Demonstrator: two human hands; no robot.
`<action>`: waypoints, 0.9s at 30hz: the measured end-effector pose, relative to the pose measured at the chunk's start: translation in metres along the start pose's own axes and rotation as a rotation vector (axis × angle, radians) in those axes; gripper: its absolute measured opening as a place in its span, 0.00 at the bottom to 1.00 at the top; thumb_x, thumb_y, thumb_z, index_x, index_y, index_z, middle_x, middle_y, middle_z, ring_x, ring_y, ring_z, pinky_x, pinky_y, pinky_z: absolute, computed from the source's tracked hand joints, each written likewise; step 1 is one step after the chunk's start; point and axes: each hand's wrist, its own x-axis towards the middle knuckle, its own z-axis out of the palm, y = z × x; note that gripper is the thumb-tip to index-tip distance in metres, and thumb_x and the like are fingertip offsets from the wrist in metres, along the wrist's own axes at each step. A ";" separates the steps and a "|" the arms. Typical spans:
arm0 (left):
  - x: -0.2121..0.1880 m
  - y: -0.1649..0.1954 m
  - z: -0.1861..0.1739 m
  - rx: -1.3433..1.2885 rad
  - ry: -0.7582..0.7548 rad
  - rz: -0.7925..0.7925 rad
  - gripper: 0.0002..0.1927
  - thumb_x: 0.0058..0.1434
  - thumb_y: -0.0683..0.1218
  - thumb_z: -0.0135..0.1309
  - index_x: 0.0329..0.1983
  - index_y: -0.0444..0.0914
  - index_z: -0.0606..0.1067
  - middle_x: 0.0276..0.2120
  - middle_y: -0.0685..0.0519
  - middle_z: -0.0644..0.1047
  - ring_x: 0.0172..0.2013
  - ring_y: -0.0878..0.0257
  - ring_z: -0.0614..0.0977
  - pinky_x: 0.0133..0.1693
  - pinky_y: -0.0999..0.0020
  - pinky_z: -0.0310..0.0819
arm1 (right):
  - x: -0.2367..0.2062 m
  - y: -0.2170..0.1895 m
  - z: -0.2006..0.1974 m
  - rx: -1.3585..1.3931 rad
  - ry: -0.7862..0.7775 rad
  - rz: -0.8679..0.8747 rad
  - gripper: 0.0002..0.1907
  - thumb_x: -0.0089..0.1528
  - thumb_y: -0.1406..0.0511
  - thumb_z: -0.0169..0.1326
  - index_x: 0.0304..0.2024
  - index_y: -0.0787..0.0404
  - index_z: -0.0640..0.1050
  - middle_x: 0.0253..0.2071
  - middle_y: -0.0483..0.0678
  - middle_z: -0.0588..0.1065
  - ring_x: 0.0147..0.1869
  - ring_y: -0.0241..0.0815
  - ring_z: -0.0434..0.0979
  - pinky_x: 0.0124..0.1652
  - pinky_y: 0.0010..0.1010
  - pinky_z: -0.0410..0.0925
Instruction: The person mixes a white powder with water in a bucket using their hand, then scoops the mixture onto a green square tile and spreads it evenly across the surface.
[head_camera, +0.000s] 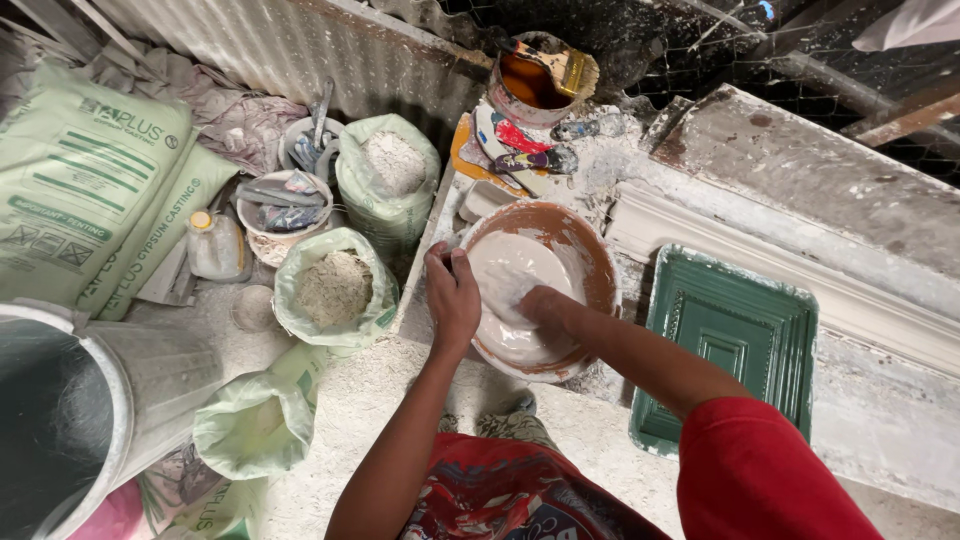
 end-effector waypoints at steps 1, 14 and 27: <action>0.000 0.001 0.000 -0.002 -0.003 -0.009 0.25 0.73 0.51 0.42 0.64 0.29 0.63 0.52 0.34 0.74 0.51 0.44 0.78 0.54 0.52 0.68 | 0.000 0.001 -0.005 0.000 0.009 0.025 0.17 0.71 0.57 0.39 0.44 0.62 0.73 0.47 0.59 0.72 0.50 0.53 0.73 0.55 0.41 0.69; -0.001 -0.001 0.002 -0.019 0.023 -0.017 0.25 0.71 0.51 0.43 0.63 0.28 0.64 0.48 0.35 0.76 0.48 0.46 0.80 0.52 0.53 0.70 | -0.013 -0.034 0.049 0.011 -0.216 0.119 0.19 0.69 0.53 0.41 0.51 0.62 0.68 0.54 0.58 0.65 0.57 0.53 0.66 0.59 0.44 0.64; -0.001 0.002 0.001 -0.053 0.022 -0.021 0.24 0.71 0.50 0.43 0.63 0.28 0.63 0.48 0.35 0.76 0.47 0.47 0.80 0.52 0.54 0.71 | 0.009 -0.002 -0.027 0.051 -0.077 0.156 0.26 0.67 0.50 0.42 0.58 0.62 0.64 0.62 0.56 0.58 0.64 0.53 0.59 0.63 0.47 0.60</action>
